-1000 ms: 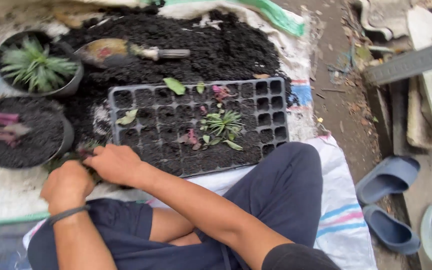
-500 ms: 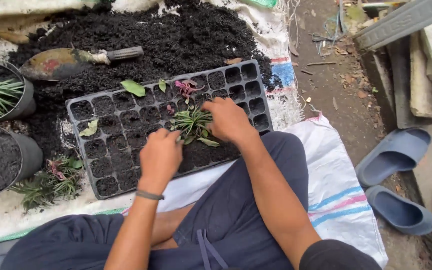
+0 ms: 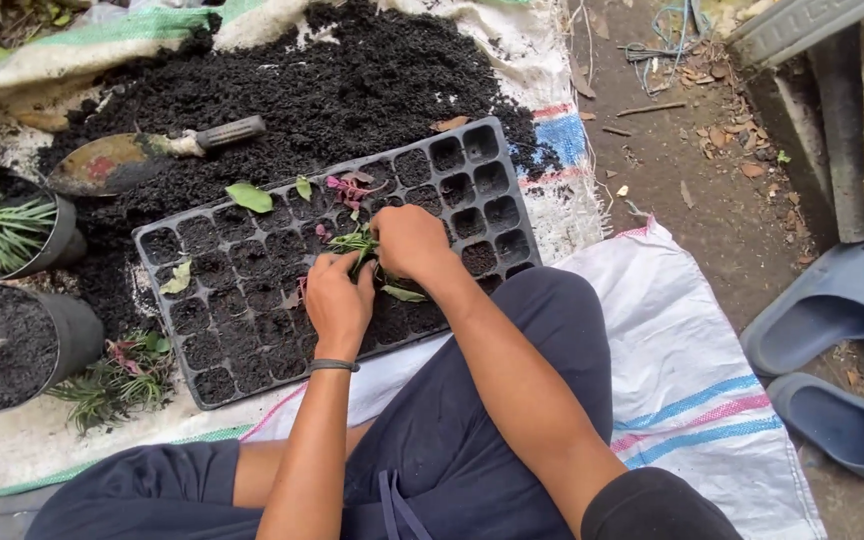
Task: The person sits on a tarp and plants small seedlings into a multi-cell seedling tray filled with soil. They use a small trowel to scoop soil and cover the seedlings' roots, then tap the tray to settle the soil.
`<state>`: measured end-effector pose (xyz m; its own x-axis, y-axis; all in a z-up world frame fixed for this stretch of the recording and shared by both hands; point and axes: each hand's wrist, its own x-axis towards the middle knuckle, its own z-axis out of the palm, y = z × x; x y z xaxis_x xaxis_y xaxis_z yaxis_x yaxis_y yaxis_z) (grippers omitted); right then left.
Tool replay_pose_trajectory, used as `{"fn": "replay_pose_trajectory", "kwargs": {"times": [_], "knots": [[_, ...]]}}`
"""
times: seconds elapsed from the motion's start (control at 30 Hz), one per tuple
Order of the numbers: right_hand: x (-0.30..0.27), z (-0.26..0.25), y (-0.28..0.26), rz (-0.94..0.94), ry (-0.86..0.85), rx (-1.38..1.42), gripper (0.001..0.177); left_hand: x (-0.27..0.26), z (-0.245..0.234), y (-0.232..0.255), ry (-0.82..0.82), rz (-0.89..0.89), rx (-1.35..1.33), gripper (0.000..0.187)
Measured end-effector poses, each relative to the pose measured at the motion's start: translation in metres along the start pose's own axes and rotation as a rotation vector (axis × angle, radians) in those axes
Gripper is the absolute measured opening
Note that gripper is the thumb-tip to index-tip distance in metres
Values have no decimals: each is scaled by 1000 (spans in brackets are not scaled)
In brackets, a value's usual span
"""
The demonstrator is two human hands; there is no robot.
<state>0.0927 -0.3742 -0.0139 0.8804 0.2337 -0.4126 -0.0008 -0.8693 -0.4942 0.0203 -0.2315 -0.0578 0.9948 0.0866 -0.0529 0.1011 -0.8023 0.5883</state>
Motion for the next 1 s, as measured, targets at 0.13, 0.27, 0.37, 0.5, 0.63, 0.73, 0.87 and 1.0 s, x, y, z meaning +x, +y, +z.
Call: {"fn": "replay_pose_trajectory", "kwargs": {"times": [0.13, 0.27, 0.37, 0.5, 0.63, 0.73, 0.87, 1.0], "knots": [[0, -1, 8, 19, -6, -13, 19, 1, 6, 8, 5, -66, -32, 21], [4, -5, 11, 16, -13, 22, 9, 4, 10, 11, 4, -88, -45, 20], [4, -2, 9, 27, -19, 60, 17, 2, 11, 10, 11, -101, -34, 23], [-16, -25, -11, 79, -16, 139, 34, 3, 5, 17, 50, -108, -68, 22], [-6, -10, 0, 60, 5, 102, 23, 2, 25, -8, 72, -69, -64, 25], [-10, -12, -4, 85, -39, 118, 31, 1, 25, -8, 84, -63, -82, 26], [-4, -11, -5, 91, -32, 123, 29, 6, 12, 1, 115, -49, -101, 23], [-30, -33, -34, 34, 28, 231, 30, 4, -18, 5, 163, -14, -178, 19]]}}
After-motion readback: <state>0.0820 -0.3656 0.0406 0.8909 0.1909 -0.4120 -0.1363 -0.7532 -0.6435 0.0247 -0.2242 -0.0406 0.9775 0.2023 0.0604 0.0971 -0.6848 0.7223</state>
